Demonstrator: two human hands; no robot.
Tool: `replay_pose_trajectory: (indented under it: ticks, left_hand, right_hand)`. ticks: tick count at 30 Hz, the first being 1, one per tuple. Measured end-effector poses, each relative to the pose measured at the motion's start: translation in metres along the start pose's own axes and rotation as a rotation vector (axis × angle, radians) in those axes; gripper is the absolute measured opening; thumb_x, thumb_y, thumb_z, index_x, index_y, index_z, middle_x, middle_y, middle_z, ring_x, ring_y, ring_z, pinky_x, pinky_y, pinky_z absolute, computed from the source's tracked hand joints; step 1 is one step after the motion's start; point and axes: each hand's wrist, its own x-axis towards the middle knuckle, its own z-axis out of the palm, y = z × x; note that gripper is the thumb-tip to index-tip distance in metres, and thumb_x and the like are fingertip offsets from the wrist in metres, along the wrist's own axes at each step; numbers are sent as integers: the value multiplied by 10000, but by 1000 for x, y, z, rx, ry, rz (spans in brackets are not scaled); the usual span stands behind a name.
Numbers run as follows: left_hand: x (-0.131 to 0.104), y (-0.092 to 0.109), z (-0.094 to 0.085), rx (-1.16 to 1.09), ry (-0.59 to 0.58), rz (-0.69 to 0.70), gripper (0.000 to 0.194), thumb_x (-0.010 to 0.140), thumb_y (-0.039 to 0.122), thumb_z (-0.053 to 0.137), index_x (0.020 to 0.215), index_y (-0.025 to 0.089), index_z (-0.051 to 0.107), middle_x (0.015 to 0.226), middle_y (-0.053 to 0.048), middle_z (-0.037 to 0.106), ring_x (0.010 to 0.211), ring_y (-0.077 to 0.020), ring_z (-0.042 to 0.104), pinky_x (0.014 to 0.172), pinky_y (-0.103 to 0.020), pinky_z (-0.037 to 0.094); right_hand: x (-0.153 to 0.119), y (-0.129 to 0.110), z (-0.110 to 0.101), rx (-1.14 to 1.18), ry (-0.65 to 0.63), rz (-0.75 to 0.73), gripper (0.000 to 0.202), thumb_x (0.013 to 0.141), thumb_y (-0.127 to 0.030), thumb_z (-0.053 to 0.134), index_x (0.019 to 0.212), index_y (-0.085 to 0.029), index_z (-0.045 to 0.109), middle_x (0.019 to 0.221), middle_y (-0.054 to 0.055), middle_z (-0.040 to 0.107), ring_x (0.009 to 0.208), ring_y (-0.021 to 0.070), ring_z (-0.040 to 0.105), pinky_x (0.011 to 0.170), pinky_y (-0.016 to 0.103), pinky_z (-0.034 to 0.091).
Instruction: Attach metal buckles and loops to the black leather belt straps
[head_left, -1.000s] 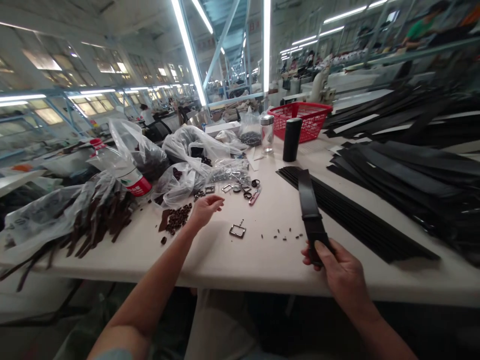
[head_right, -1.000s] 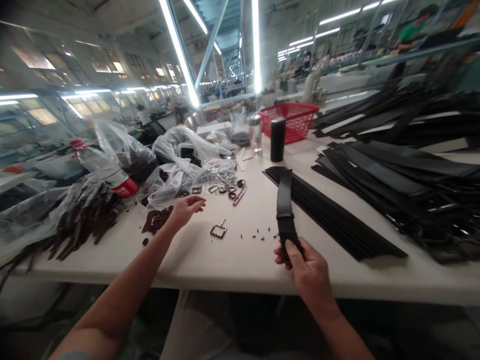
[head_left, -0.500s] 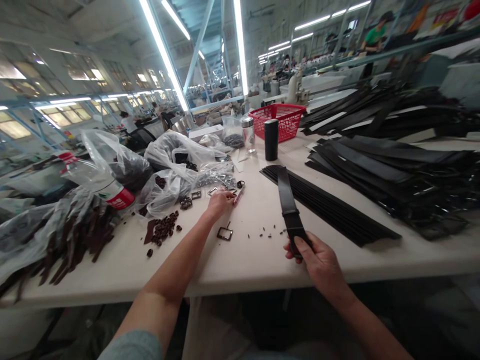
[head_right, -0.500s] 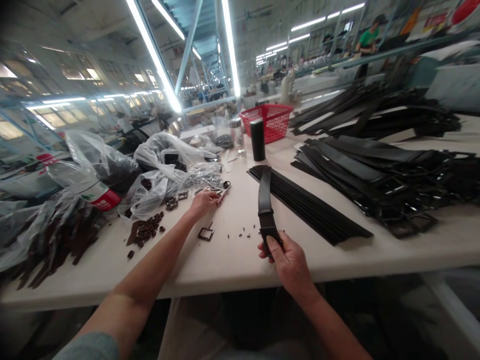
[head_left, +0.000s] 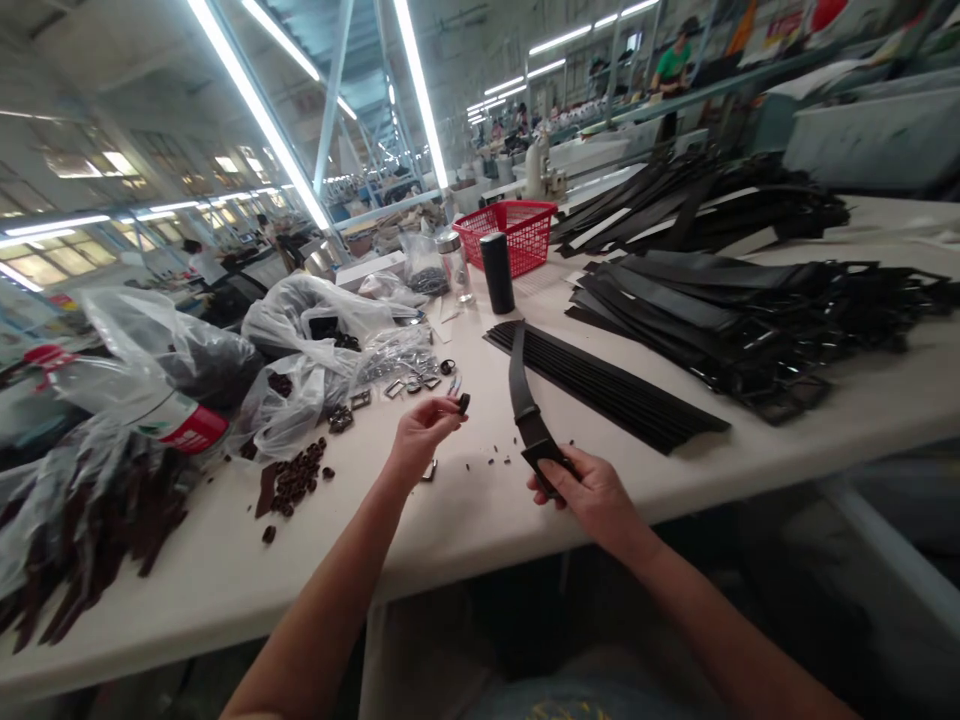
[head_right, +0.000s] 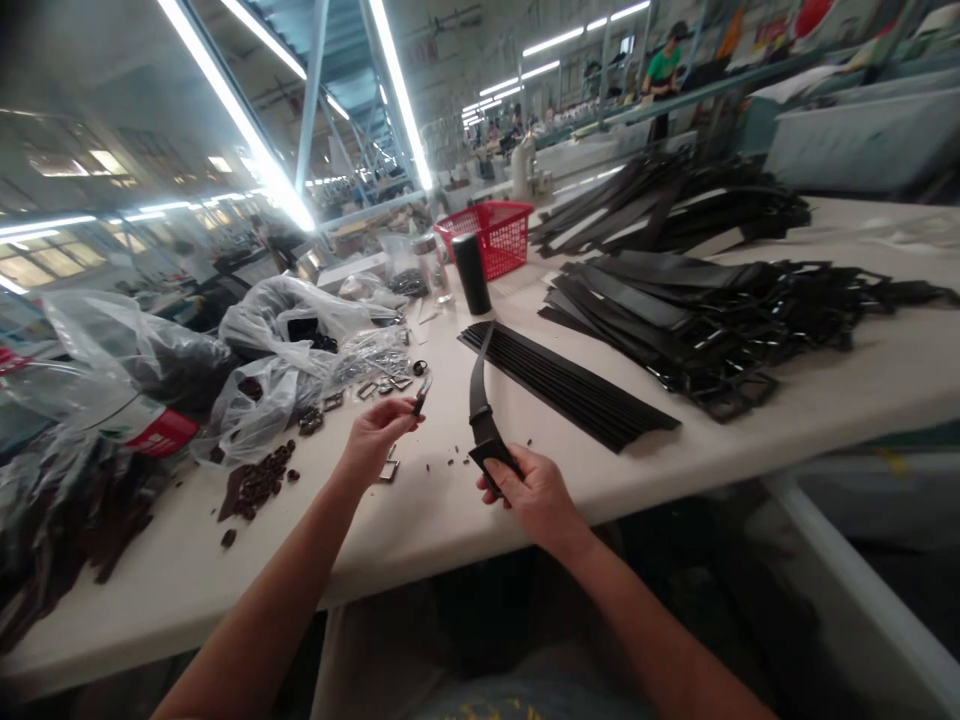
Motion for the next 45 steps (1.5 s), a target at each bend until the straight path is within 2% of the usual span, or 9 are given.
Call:
replay_pose_trajectory:
  ticks: [4,8,15,20,27,31,36,40,45]
  left_hand:
    - [-28,13,36,-143,-89,98,128,715,268,748,736,158,685,1039,-91,667,841,-166,670,753,-283,554]
    - [-40,13,55,-43,-149,208,47,767,176,680,781,175,725,1067,-99,670,870,-173,675,743,-269,558]
    - [-45,12,67,-34,-111,184,34,768,176,679,750,180,708,1027,-80,680,826,-157,667,730,-260,542]
    - [-44,12,71,-211,-43,132,30,755,200,711,759,176,695,1010,-69,654,879,-162,658,762,-259,540]
    - [-47,15,68,-125,-77,148,37,793,213,682,799,182,700,1060,-85,674,887,-176,662,747,-267,539]
    - [-55,25,68,-132,-139,118,105,820,272,692,861,179,722,1115,-102,674,920,-194,662,804,-294,545]
    - [-56,23,73,-299,-40,-68,197,791,361,736,751,168,748,1023,-79,728,816,-157,647,759,-275,535]
    - [-53,22,78,-554,-23,-227,158,690,317,811,729,175,753,993,-51,747,763,-128,634,689,-237,522]
    - [-51,28,85,-652,8,-269,283,604,273,854,856,191,753,866,-25,747,709,-134,636,618,-241,510]
  right_hand:
    - [0,-4,1,54,4,12,379,833,-531,633,822,-153,645,716,57,715,571,150,661,473,219,443]
    - [0,-6,3,25,-1,-5,342,855,-495,602,871,-157,647,713,43,711,560,140,653,463,210,434]
    - [-3,-2,5,11,51,-105,336,880,-494,595,897,-163,654,720,35,705,567,143,654,494,228,461]
    - [-1,-1,4,113,131,-56,360,862,-519,604,866,-160,621,717,50,708,561,143,654,472,221,455]
    - [4,0,8,-18,103,-58,338,873,-493,578,901,-162,638,700,31,696,546,138,654,470,214,462]
    - [4,2,10,-105,124,-108,292,888,-465,586,872,-178,638,693,16,687,547,137,658,500,217,475]
    - [2,-2,11,-125,112,-118,252,895,-421,586,910,-181,659,691,13,688,544,131,654,509,214,481]
    - [1,-4,11,-118,97,-104,242,887,-405,589,936,-181,664,680,13,689,541,139,654,517,226,492]
    - [1,-2,12,-138,101,-104,212,892,-384,584,887,-182,648,688,17,695,562,145,667,557,237,507]
